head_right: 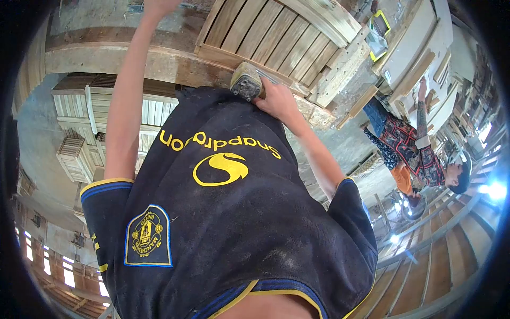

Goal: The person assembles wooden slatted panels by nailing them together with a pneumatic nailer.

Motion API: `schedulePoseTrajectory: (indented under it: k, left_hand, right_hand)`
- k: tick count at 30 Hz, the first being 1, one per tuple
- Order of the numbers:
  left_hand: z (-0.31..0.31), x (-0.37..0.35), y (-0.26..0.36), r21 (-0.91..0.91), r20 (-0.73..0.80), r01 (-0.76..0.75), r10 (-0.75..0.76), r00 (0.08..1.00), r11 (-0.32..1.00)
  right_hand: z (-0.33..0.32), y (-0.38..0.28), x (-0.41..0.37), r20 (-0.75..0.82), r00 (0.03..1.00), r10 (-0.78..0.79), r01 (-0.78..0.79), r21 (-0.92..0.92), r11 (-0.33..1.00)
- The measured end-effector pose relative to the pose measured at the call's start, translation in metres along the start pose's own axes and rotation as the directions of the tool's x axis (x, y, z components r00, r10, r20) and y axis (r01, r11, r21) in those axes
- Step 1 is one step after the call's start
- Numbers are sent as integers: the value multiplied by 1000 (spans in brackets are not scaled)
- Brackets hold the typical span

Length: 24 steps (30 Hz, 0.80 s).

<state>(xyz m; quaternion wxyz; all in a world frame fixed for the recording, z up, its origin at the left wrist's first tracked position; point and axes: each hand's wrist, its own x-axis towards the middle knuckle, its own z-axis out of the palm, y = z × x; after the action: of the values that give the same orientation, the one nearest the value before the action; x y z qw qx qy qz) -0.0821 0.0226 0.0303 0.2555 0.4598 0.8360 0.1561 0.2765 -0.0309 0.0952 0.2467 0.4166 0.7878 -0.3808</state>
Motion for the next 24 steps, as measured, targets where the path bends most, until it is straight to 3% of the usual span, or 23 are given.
schedulePoseTrajectory:
  k: [4,7,9,12,14,18,20,21,23,24]
  left_hand:
    - [-5,-3,6,-56,-5,1,-1,1000,998]
    - [-4,-3,7,-52,47,104,-101,994,993]
    - [3,-5,2,-48,-122,5,-11,993,999]
    - [-1,0,3,-104,30,56,-54,998,993]
    - [0,-2,5,-78,-40,13,-16,999,997]
    - [5,-4,3,-117,-81,-35,26,996,993]
    - [26,9,-22,-70,-312,-151,122,942,986]
    - [26,16,-36,-66,-313,-157,129,941,985]
    - [20,22,-48,-97,13,-23,24,1000,995]
    - [18,23,-47,-94,7,-35,35,999,995]
  right_hand:
    - [0,0,-1,-6,1000,20,-20,-10,1000]
    - [-3,5,-8,5,999,32,-32,23,999]
    - [-2,19,-20,-23,998,55,-54,50,997]
    - [7,59,-45,-91,990,110,-107,44,993]
    - [7,86,-59,-124,984,125,-124,17,992]
    - [8,103,-73,-47,981,188,-180,136,974]
    - [11,106,-70,-85,981,172,-162,118,980]
    - [9,107,-71,-91,981,173,-161,123,979]
    - [3,106,-77,-74,983,170,-156,175,972]
    - [3,110,-80,-86,982,170,-153,179,972]
